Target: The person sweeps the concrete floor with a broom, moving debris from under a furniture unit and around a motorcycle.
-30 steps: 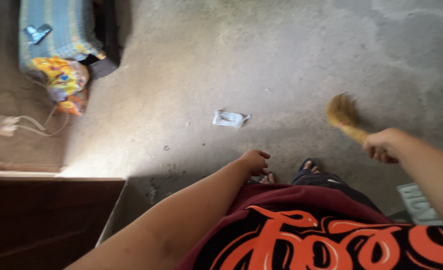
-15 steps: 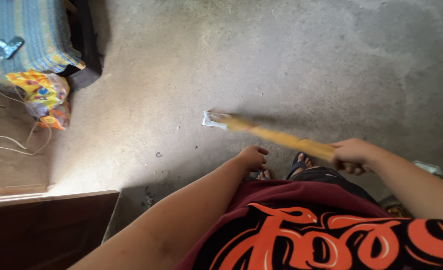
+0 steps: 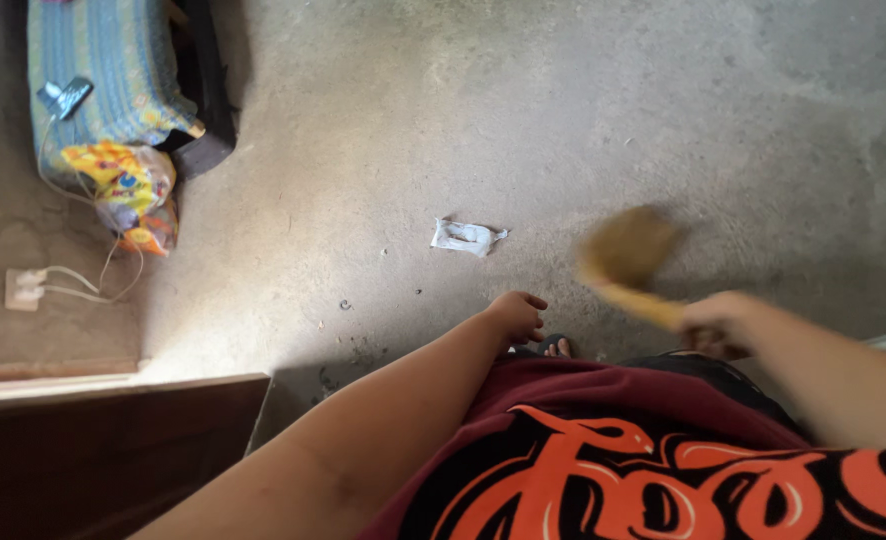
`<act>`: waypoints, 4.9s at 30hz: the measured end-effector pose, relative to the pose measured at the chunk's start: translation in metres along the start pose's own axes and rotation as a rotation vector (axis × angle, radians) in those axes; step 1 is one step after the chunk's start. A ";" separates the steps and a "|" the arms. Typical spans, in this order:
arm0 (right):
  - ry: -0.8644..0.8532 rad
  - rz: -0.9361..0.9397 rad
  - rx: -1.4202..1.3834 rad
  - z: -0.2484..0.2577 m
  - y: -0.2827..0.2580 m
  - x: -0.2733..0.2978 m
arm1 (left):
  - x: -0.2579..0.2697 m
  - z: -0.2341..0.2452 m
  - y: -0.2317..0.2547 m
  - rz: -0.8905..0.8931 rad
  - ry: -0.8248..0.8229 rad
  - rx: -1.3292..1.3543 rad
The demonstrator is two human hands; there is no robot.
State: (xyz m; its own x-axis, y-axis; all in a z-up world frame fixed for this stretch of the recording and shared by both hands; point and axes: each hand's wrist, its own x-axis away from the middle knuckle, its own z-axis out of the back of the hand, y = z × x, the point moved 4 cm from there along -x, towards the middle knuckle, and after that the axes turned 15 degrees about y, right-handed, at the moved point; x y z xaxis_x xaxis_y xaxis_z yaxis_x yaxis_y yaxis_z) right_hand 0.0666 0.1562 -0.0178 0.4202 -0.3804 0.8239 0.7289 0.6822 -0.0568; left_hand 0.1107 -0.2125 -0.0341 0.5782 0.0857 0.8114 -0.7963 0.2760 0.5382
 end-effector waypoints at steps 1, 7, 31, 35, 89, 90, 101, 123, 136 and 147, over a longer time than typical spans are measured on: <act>-0.072 0.102 0.068 -0.018 -0.018 0.021 | 0.008 0.001 0.008 0.004 0.017 -0.007; -0.143 0.274 0.116 -0.005 -0.054 0.141 | 0.004 -0.027 0.037 -0.075 -0.030 -0.102; -0.237 -0.336 -0.799 0.024 0.046 -0.109 | -0.014 0.012 0.089 -0.010 -0.026 -0.090; -0.238 -0.050 -0.220 -0.021 -0.033 -0.052 | -0.015 -0.010 0.114 -0.066 -0.045 -0.115; 0.147 -0.120 -0.609 0.503 0.032 -0.220 | -0.114 -0.212 0.411 -0.032 -0.005 -0.118; 0.178 -0.128 -0.605 0.512 0.041 -0.248 | -0.110 -0.211 0.415 -0.026 0.010 -0.114; -0.044 0.144 -0.162 0.371 -0.111 -0.291 | -0.125 -0.198 0.381 0.013 0.109 -0.011; 0.148 -0.122 -0.435 0.434 -0.004 -0.245 | -0.089 -0.135 0.304 -0.043 0.023 0.003; -0.254 0.318 0.252 0.158 -0.204 -0.030 | -0.051 -0.071 0.239 0.033 0.114 0.055; 0.244 0.347 -0.014 0.359 -0.114 -0.059 | -0.085 -0.117 0.352 -0.025 0.011 -0.078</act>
State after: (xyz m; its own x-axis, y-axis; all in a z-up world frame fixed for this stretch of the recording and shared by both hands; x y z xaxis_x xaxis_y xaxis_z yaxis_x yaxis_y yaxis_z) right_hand -0.2351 0.3246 0.1426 0.7561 -0.2678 0.5972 0.5288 0.7876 -0.3162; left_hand -0.1981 -0.0111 0.0596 0.5996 0.0880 0.7955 -0.7658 0.3520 0.5383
